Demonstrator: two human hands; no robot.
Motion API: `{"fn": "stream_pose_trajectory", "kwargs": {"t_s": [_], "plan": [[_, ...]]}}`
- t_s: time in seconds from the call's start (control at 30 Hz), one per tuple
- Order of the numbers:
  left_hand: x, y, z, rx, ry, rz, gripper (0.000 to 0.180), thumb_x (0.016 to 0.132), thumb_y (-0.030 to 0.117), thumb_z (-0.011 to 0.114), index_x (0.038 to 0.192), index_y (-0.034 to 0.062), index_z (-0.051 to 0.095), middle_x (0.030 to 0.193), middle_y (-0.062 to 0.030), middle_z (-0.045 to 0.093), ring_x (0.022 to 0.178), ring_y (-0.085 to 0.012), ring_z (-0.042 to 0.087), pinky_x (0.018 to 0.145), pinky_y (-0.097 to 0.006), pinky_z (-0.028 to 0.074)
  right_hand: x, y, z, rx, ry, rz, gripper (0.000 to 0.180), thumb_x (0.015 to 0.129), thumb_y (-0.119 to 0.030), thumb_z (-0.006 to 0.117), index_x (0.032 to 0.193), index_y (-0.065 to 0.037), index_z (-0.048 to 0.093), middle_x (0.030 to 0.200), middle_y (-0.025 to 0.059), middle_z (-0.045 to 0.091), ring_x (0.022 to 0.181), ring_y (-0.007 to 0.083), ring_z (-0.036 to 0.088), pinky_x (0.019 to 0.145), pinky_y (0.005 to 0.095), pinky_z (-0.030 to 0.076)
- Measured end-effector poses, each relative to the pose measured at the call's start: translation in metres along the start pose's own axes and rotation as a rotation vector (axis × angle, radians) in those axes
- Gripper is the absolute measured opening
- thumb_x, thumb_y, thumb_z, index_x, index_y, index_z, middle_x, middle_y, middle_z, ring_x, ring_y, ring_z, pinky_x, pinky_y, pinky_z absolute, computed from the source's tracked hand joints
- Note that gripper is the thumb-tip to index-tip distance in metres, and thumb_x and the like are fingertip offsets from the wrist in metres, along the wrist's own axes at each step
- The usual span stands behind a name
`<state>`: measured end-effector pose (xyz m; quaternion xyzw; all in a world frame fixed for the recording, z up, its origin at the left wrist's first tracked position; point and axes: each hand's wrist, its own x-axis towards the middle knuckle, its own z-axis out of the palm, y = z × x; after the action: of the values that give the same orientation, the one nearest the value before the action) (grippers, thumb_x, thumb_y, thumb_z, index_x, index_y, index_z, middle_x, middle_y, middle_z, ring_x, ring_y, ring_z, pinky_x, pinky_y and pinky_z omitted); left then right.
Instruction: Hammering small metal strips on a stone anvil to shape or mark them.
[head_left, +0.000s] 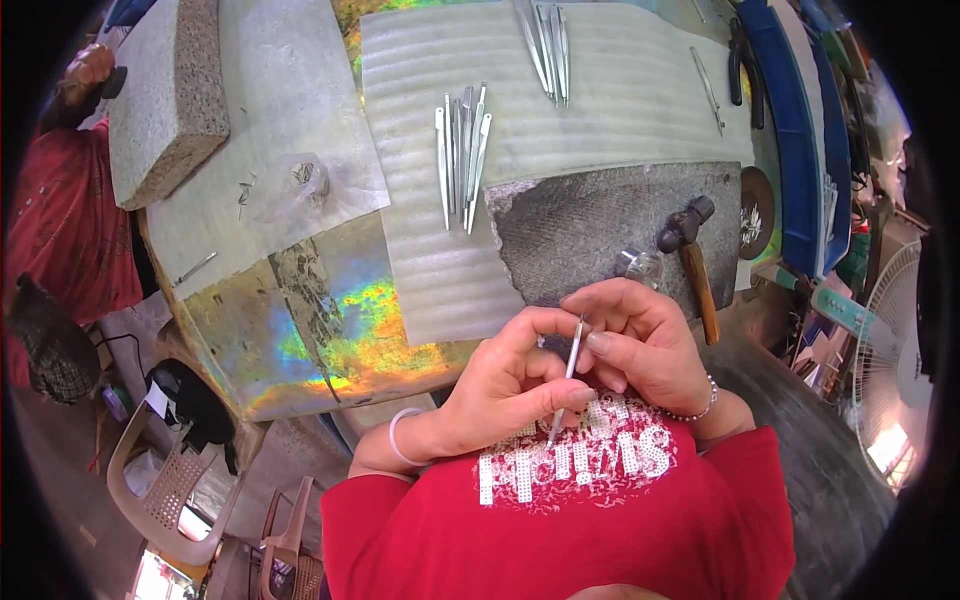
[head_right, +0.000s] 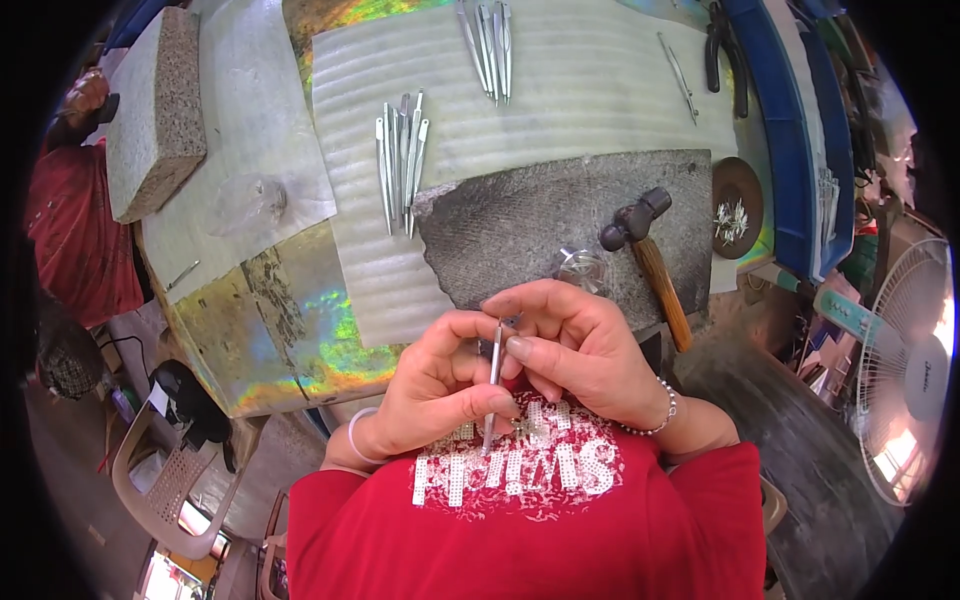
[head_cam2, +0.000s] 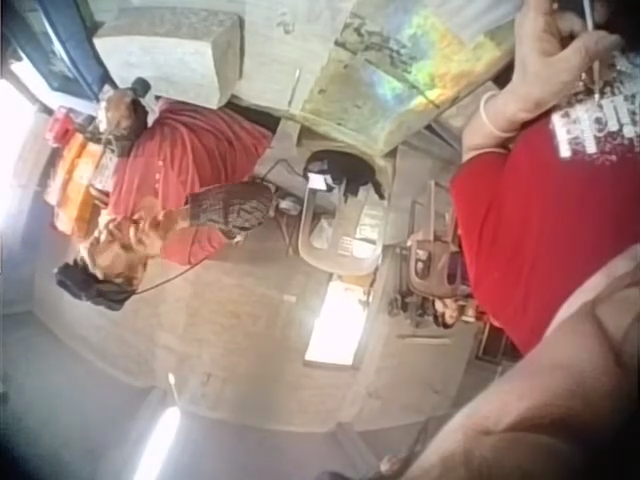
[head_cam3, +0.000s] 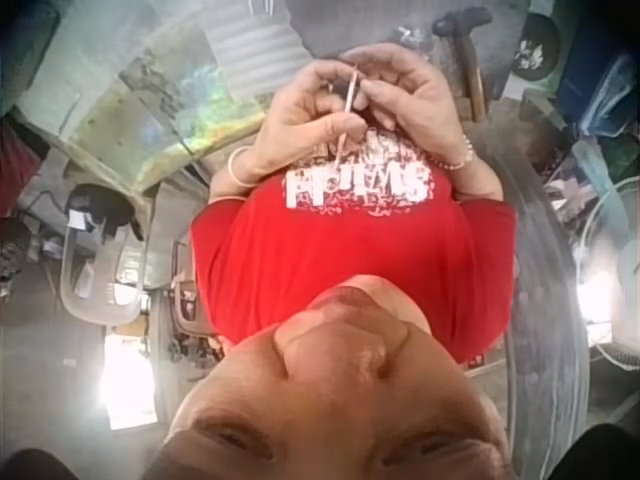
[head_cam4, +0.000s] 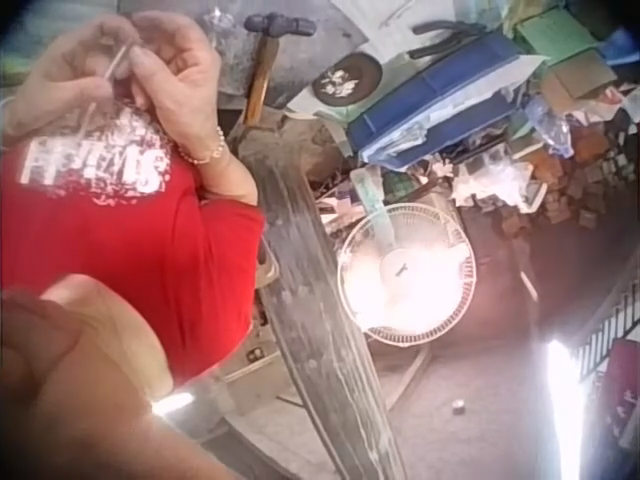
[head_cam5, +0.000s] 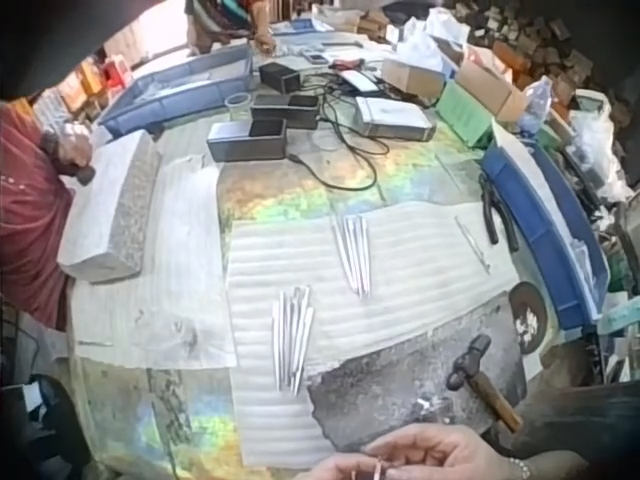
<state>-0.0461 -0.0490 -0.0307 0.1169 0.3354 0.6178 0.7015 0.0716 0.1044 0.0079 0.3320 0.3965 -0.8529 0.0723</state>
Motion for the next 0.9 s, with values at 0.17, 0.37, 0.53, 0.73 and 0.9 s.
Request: {"fn": "stream_pose_trajectory", "kwargs": {"t_s": [0.17,0.37,0.53,0.73,0.9], "plan": [[0.001,0.000,0.000,0.004,-0.043,-0.007,0.045,0.087,-0.005,0.054,0.125,0.0023,0.031,0.087,-0.0101,0.058,0.073,-0.0183,0.065,0.063,-0.028,0.054,0.000,-0.001,-0.001,0.001,0.007,0.007,0.030,0.092,-0.004,0.050,0.121,0.000,0.049,0.081,0.0078,0.062,0.054,0.0033,0.046,0.050,0.0160,0.038],[0.001,0.002,0.007,-0.072,0.019,-0.036,0.047,0.088,-0.001,0.056,0.127,0.0041,0.030,0.080,-0.0074,0.058,0.065,-0.0137,0.061,0.054,-0.023,0.047,-0.001,0.001,-0.004,0.004,0.000,0.005,0.031,0.092,-0.003,0.048,0.123,0.000,0.047,0.081,0.0072,0.061,0.054,0.0036,0.046,0.050,0.0163,0.038],[0.002,0.003,0.007,-0.003,0.004,-0.017,0.055,0.088,-0.002,0.055,0.134,0.0052,0.026,0.079,-0.0082,0.059,0.065,-0.0139,0.061,0.055,-0.024,0.048,-0.001,0.003,-0.004,0.005,0.001,-0.036,0.033,0.090,0.000,0.048,0.124,-0.002,0.047,0.079,0.0064,0.061,0.051,0.0036,0.047,0.047,0.0159,0.038],[0.003,0.001,0.008,0.024,0.013,-0.022,0.055,0.088,-0.003,0.054,0.134,0.0046,0.025,0.075,-0.0083,0.059,0.065,-0.0137,0.061,0.056,-0.024,0.049,-0.001,0.003,-0.006,-0.008,-0.011,-0.059,0.034,0.090,0.000,0.047,0.124,-0.002,0.046,0.079,0.0062,0.061,0.051,0.0035,0.047,0.047,0.0160,0.038],[0.004,0.002,0.008,0.040,0.010,-0.003,0.054,0.088,-0.004,0.053,0.134,0.0037,0.025,0.072,-0.0089,0.059,0.065,-0.0139,0.061,0.056,-0.024,0.049,-0.001,0.003,-0.006,-0.001,-0.010,-0.055,0.034,0.090,0.000,0.047,0.124,-0.002,0.046,0.078,0.0062,0.061,0.050,0.0034,0.047,0.047,0.0161,0.037]]}}
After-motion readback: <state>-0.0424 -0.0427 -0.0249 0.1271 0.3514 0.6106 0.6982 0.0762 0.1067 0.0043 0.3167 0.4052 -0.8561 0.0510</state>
